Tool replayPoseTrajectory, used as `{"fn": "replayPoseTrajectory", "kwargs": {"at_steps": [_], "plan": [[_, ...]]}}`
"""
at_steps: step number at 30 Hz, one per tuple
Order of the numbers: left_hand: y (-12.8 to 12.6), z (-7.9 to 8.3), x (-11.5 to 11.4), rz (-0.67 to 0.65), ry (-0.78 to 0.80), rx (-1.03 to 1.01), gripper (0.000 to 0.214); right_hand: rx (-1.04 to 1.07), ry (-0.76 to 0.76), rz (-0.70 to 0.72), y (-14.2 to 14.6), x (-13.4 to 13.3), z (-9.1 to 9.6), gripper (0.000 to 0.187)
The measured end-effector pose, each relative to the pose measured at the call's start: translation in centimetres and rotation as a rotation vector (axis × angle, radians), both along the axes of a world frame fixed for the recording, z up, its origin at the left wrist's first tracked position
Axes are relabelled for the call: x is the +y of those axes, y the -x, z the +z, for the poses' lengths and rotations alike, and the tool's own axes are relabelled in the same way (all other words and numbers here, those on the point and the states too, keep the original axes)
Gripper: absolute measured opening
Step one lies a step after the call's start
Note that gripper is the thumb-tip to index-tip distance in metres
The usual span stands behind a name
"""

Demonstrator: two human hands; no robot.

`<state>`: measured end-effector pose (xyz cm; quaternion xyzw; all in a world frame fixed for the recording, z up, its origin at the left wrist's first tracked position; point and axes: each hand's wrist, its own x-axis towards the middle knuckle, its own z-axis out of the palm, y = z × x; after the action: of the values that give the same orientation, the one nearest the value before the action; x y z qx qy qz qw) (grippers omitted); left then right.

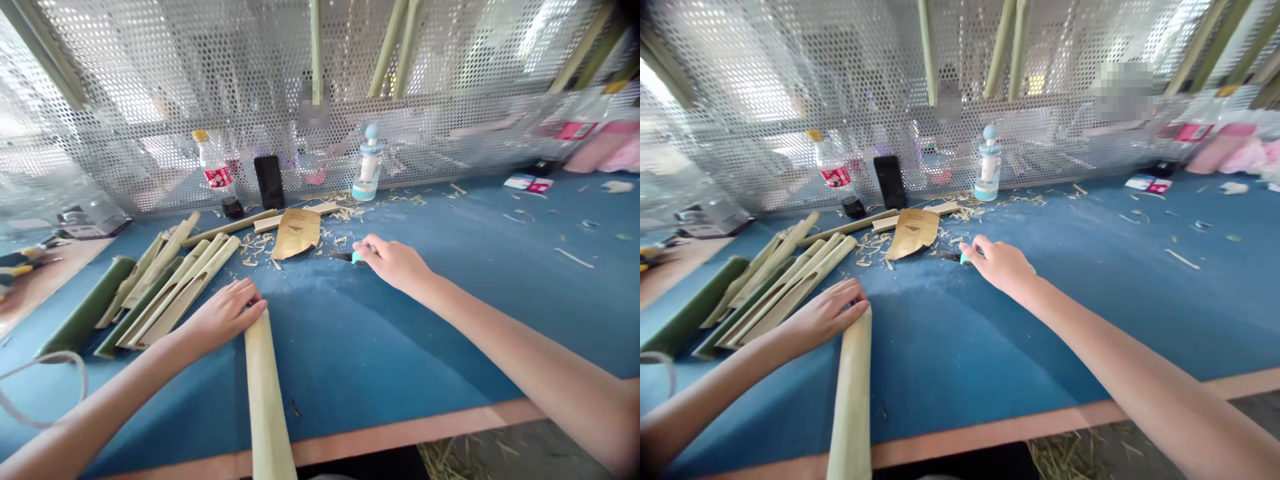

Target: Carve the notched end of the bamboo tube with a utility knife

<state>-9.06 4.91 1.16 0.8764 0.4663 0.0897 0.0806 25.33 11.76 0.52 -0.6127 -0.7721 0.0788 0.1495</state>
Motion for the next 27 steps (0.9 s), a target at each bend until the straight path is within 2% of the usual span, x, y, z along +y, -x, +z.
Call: {"fn": "replayPoseTrajectory", "kwargs": {"at_steps": [3,6,9,11,13,14,16,19,21,24,27], "plan": [[-1.5,0.8,1.2,-0.043,-0.026,0.03,0.036,-0.053,-0.049,-0.032,-0.4,0.6,-0.3,0.06],[-1.9,2.7,1.5,-0.069,-0.098,0.125,0.033,-0.104,-0.109,-0.04,-1.0,1.3,-0.9,0.056],[-2.4,4.8,-0.8,-0.069,-0.174,0.147,0.029,-0.134,-0.186,-0.019,-1.2,1.4,-1.5,0.051],[-3.3,5.2,-3.7,-0.241,-0.13,0.01,0.019,-0.135,-0.244,0.018,-0.8,1.0,-1.5,0.052],[-4.5,4.5,-6.8,-0.538,0.098,-0.061,0.016,-0.125,-0.287,0.116,0.2,0.6,-1.2,0.053],[-5.0,3.8,-8.0,-0.691,0.152,-0.096,0.018,-0.12,-0.299,0.188,0.9,0.6,-0.9,0.053],[-5.8,2.0,-9.5,-0.831,0.199,-0.15,0.016,-0.114,-0.3,0.35,2.6,0.8,-0.2,0.053],[-6.0,-0.1,-9.6,-0.872,0.123,-0.218,0.022,-0.121,-0.265,0.554,5.6,2.5,0.4,0.061],[-5.7,-0.8,-8.8,-0.894,0.055,-0.244,0.027,-0.127,-0.229,0.639,7.4,4.0,0.5,0.062],[-4.8,-1.0,-7.3,-0.927,0.014,-0.247,0.026,-0.124,-0.176,0.701,9.1,6.2,0.0,0.045],[-3.7,-1.0,-6.2,-0.91,0.077,-0.251,0.021,-0.105,-0.136,0.73,9.7,7.7,-0.9,0.04]]}}
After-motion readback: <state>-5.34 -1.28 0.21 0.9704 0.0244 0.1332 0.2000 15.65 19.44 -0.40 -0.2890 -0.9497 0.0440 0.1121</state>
